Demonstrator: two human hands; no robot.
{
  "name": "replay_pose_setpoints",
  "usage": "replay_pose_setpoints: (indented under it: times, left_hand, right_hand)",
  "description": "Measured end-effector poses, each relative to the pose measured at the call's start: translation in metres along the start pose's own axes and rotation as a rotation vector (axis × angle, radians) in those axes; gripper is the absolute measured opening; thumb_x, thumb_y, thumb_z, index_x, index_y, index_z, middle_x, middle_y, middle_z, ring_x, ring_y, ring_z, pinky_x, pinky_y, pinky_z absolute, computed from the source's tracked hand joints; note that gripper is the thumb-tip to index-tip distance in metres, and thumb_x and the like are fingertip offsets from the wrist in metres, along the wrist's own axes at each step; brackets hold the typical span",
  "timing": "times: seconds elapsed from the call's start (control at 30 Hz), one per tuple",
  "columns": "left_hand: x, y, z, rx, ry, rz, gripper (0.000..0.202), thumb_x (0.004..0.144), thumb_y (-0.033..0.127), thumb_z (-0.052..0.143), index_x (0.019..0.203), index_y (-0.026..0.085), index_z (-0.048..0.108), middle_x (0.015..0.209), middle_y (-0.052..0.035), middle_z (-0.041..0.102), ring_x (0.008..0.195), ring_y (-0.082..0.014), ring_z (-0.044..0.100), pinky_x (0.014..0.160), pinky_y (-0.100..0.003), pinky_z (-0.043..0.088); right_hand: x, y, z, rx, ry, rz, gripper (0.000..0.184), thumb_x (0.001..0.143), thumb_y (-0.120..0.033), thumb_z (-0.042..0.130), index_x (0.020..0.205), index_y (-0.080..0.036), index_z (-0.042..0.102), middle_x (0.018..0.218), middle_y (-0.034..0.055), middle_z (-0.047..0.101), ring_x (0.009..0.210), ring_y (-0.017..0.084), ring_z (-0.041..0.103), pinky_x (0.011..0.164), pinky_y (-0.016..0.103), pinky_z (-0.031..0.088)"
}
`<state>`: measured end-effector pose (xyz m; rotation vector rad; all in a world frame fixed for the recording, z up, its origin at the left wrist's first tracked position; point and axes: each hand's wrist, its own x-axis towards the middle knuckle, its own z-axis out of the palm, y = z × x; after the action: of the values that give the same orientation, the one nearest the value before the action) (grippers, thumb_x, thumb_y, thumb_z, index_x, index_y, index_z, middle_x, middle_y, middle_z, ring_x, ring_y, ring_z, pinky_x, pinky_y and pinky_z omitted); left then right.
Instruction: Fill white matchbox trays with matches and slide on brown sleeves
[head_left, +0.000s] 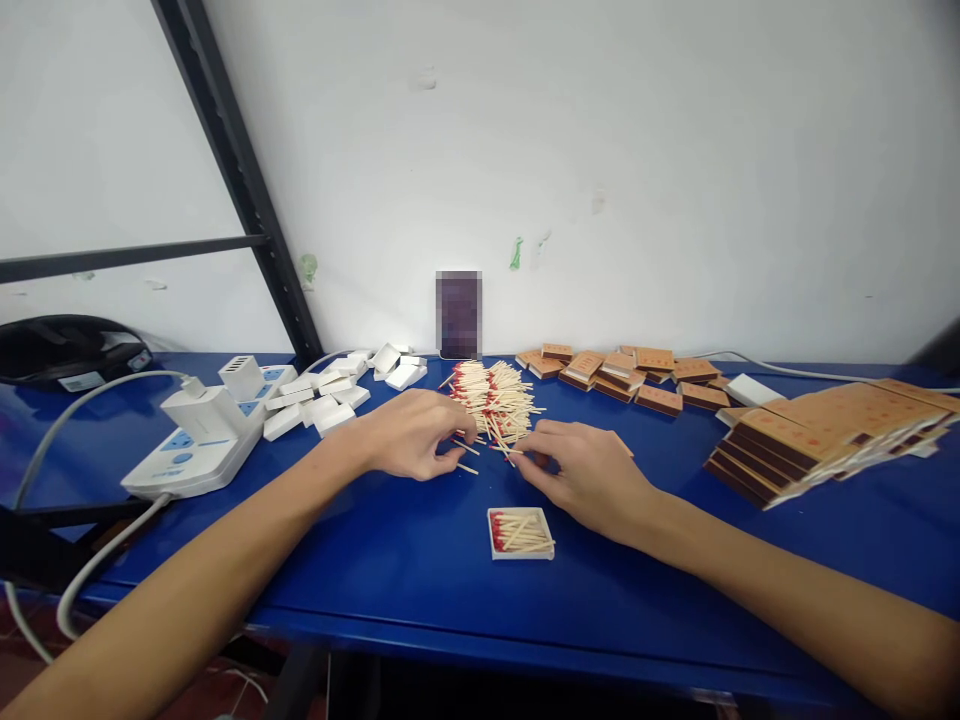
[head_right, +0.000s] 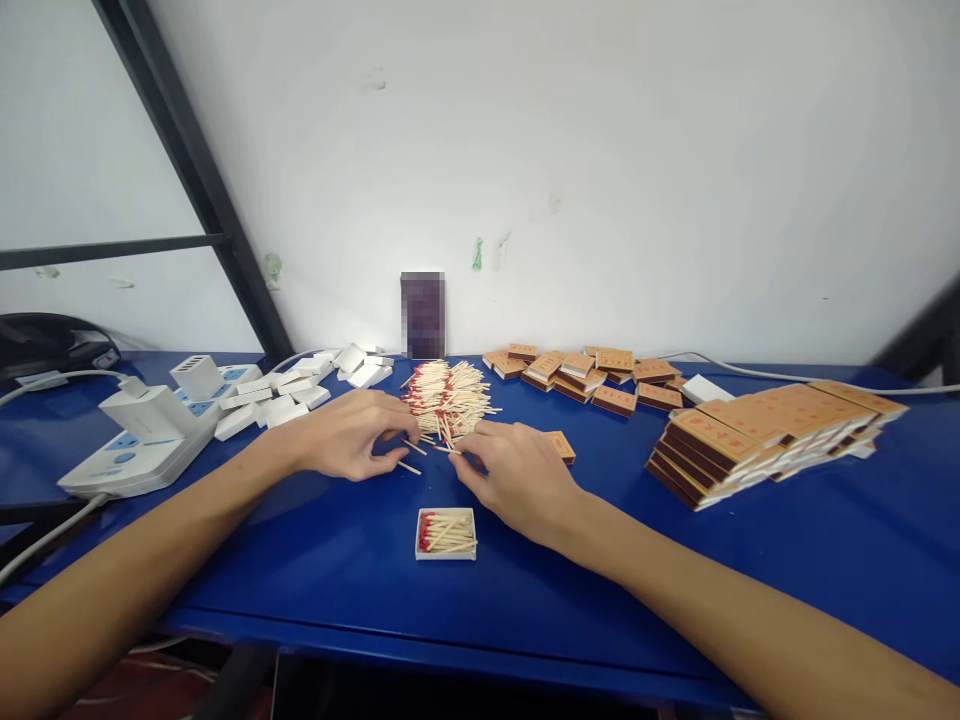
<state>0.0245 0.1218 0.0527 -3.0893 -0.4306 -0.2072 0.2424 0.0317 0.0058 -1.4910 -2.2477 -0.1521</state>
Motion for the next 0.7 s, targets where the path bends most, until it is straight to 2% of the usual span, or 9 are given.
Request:
replay_pose_setpoints:
  times: [0.13,0.23,0.3,0.43,0.57,0.7]
  left_hand:
    - [-0.003,-0.001,-0.004,-0.011,-0.067,-0.095,0.021,0.079,0.029,0.060,0.095,0.019,0.067,0.071,0.0001,0.062,0.064,-0.0148,0.054,0.061,-0.027,0.036]
    - [-0.003,-0.003,-0.004,-0.043,-0.133,-0.126,0.026,0.081,0.035,0.062,0.103,0.021,0.067,0.068,0.0012,0.061,0.064,-0.0152,0.055,0.061,-0.027,0.036]
    - [-0.003,-0.004,-0.003,-0.064,-0.150,-0.132,0.023,0.083,0.034,0.062,0.102,0.022,0.068,0.066,0.0017,0.060,0.063,-0.0146,0.055,0.061,-0.026,0.034]
    - [-0.001,-0.003,-0.003,-0.155,-0.185,-0.133,0.010,0.085,0.023,0.058,0.088,0.020,0.066,0.059,0.0036,0.055,0.055,-0.0112,0.049,0.057,-0.025,0.032]
    - [-0.003,-0.001,-0.004,-0.205,-0.242,-0.177,0.008,0.083,0.016,0.055,0.083,0.018,0.063,0.060,0.0038,0.058,0.053,-0.0103,0.049,0.056,-0.024,0.032]
    - [-0.008,0.000,-0.007,-0.180,-0.296,-0.259,0.012,0.077,0.019,0.058,0.087,0.019,0.066,0.068,0.0013,0.063,0.061,-0.0134,0.054,0.055,-0.025,0.033]
  right_hand:
    - [0.005,-0.005,0.005,-0.131,-0.048,-0.031,0.022,0.094,-0.027,0.051,0.086,-0.019,0.070,0.084,0.0037,0.069,0.074,0.018,0.061,0.065,0.031,0.033]
    - [0.004,-0.003,0.008,-0.126,-0.076,-0.011,0.021,0.094,-0.026,0.051,0.087,-0.020,0.070,0.085,0.0030,0.069,0.073,0.017,0.060,0.065,0.032,0.033]
    - [0.003,-0.001,0.009,-0.098,-0.096,-0.007,0.020,0.094,-0.025,0.051,0.087,-0.020,0.069,0.084,0.0026,0.068,0.071,0.017,0.059,0.065,0.031,0.033]
    - [0.003,0.003,0.006,-0.070,-0.088,-0.035,0.019,0.094,-0.023,0.051,0.086,-0.019,0.068,0.082,0.0033,0.067,0.071,0.016,0.058,0.066,0.031,0.033]
    - [-0.004,0.006,-0.010,0.103,-0.035,-0.131,0.019,0.094,-0.026,0.051,0.082,-0.019,0.065,0.073,0.0017,0.063,0.066,0.014,0.054,0.064,0.028,0.036]
    - [-0.013,0.002,-0.026,0.336,-0.172,-0.273,0.019,0.093,-0.027,0.052,0.078,-0.019,0.062,0.068,-0.0015,0.059,0.060,0.011,0.050,0.060,0.024,0.036]
